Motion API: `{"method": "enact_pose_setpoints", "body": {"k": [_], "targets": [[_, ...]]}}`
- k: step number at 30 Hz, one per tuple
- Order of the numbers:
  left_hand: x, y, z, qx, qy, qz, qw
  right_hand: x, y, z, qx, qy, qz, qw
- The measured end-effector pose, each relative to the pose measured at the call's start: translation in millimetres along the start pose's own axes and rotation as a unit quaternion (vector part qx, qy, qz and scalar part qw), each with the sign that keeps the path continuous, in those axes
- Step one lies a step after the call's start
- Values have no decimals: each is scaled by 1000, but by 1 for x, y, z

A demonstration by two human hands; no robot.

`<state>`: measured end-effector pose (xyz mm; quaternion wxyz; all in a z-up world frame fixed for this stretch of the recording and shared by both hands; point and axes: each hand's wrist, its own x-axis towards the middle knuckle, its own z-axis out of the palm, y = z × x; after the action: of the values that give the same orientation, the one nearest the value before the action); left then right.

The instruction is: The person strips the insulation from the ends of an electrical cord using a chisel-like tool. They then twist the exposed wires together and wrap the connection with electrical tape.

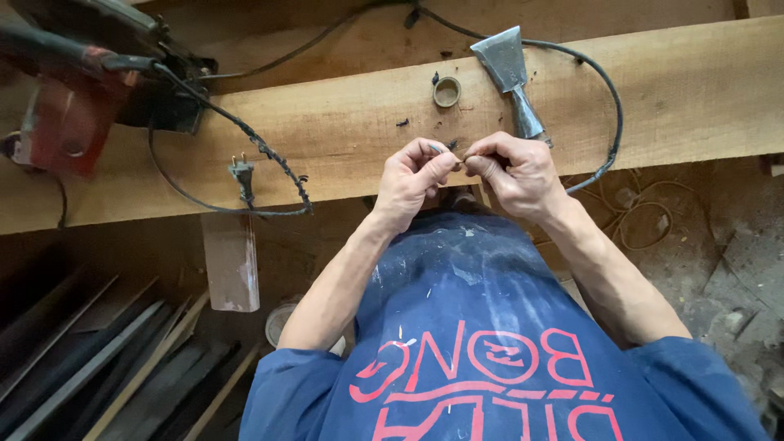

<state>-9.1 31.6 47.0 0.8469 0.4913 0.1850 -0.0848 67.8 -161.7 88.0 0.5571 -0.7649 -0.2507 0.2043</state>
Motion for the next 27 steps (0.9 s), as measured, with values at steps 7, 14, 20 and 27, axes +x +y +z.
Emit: {"method": "enact_pose_setpoints", "body": {"k": [7, 14, 20, 27], "targets": [[3, -6, 2, -82, 24, -34, 996, -7, -1, 14, -16, 55, 43, 997], [5, -9, 1, -220, -9, -90, 971, -12, 2, 23, -37, 128, -48, 990], [5, 12, -1, -209, -44, -149, 965, -13, 2, 18, -24, 122, -21, 992], [12, 36, 6, 6, -48, -196, 979, -12, -1, 19, -60, 125, -39, 990]]}}
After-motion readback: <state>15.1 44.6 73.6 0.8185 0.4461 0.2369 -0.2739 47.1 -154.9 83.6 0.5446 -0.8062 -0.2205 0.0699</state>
